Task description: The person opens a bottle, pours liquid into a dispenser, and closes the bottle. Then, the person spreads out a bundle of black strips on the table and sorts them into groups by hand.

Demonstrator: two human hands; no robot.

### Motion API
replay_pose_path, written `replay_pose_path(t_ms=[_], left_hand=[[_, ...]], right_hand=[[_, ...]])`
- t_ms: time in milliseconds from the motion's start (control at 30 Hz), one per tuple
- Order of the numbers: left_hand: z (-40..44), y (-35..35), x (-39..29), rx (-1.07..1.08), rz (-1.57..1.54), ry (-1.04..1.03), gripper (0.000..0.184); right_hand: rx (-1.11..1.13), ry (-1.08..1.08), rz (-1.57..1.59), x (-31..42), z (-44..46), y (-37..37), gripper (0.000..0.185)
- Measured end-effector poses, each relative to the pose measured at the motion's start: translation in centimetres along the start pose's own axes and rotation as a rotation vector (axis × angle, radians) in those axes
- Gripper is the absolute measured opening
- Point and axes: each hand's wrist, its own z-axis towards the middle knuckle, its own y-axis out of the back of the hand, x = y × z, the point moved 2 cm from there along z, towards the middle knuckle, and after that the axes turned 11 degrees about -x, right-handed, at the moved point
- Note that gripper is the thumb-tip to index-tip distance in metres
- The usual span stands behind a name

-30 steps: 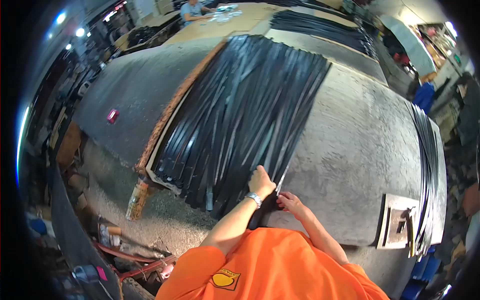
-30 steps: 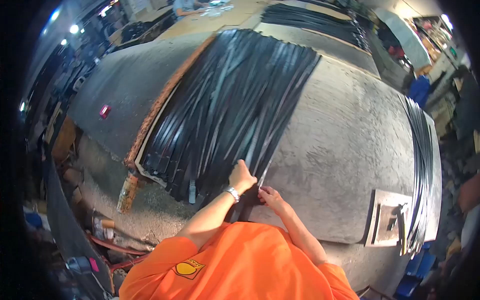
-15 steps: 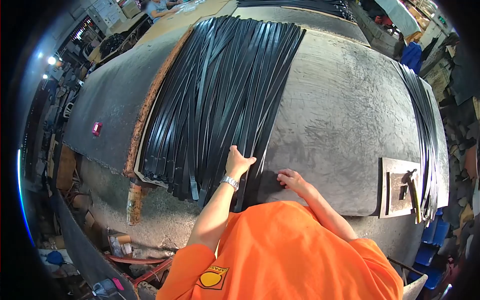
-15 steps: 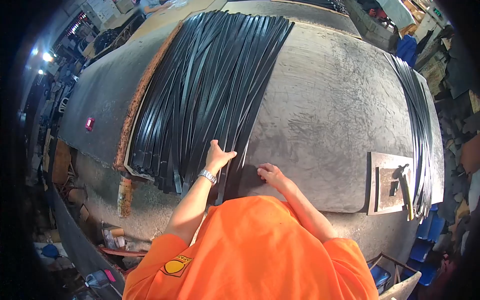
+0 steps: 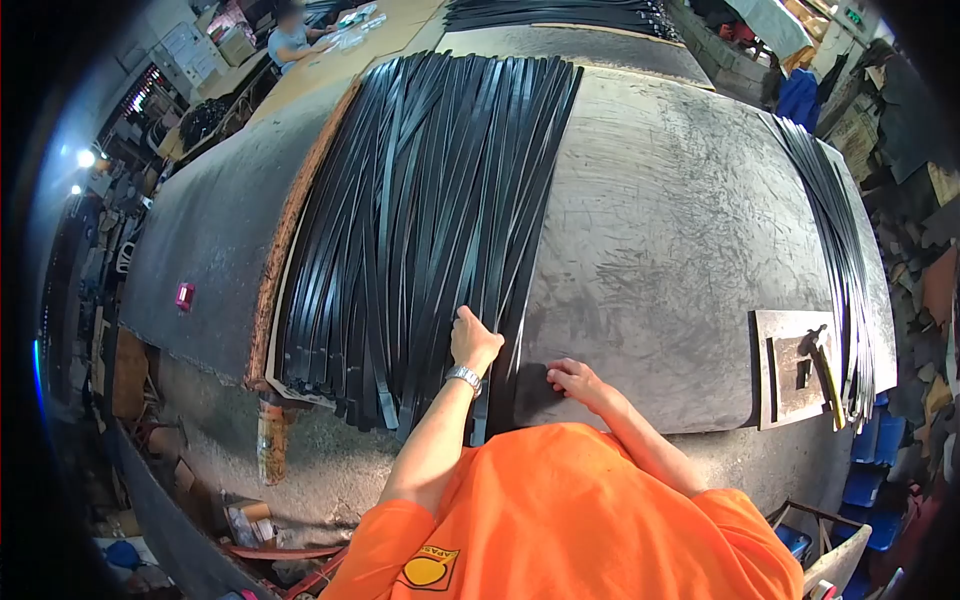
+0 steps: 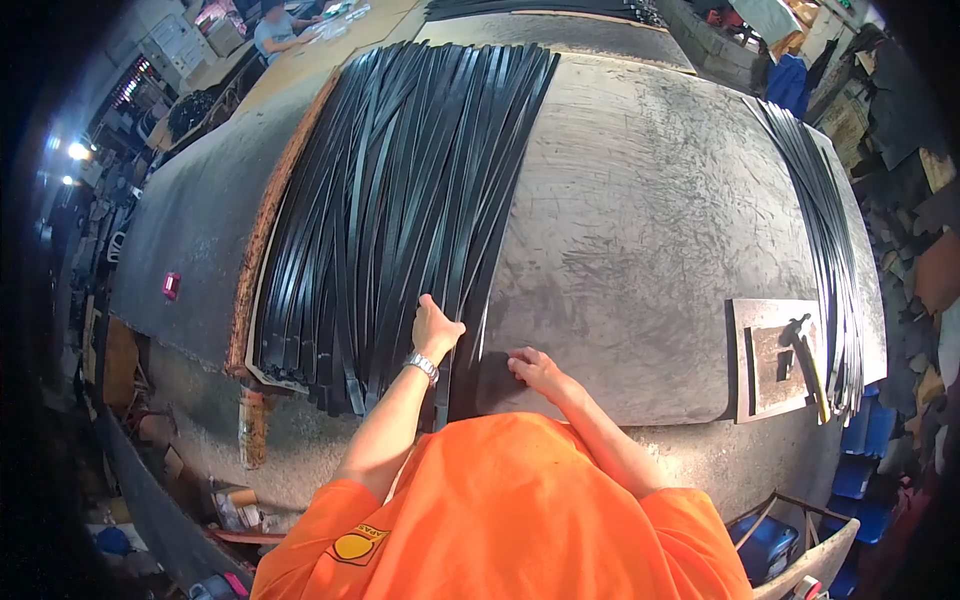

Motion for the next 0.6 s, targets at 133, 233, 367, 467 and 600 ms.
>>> replay_pose_path(t_ms=[133,233,367,467,600], left_hand=[[0.2,0.5,-0.1,-0.008,0.007,-0.025,0.067],[0.6,1.3,0.4,0.046,-0.104,-0.032,0.071],[1.1,2.9,0.7,0.023,-0.191,-0.042,0.079],[1.0,3.7,1.0,-0.009,-0.238,-0.076,0.086],[-0.2,5.7,1.1,-0.032,-0.271,-0.103,0.086]], right_hand=[[-0.034,-0.019,0.028,0.0,-0.7,0.0,0.049],[-0.046,-0.010,0.038,-0.2,-1.0,0.2,0.050],[-0.063,-0.009,0.041,-0.6,-1.6,0.2,0.052],[-0.064,-0.001,0.055,-0.6,-1.9,0.0,0.052],[-0.028,0.020,0.063,0.7,-1.7,-0.5,0.051]])
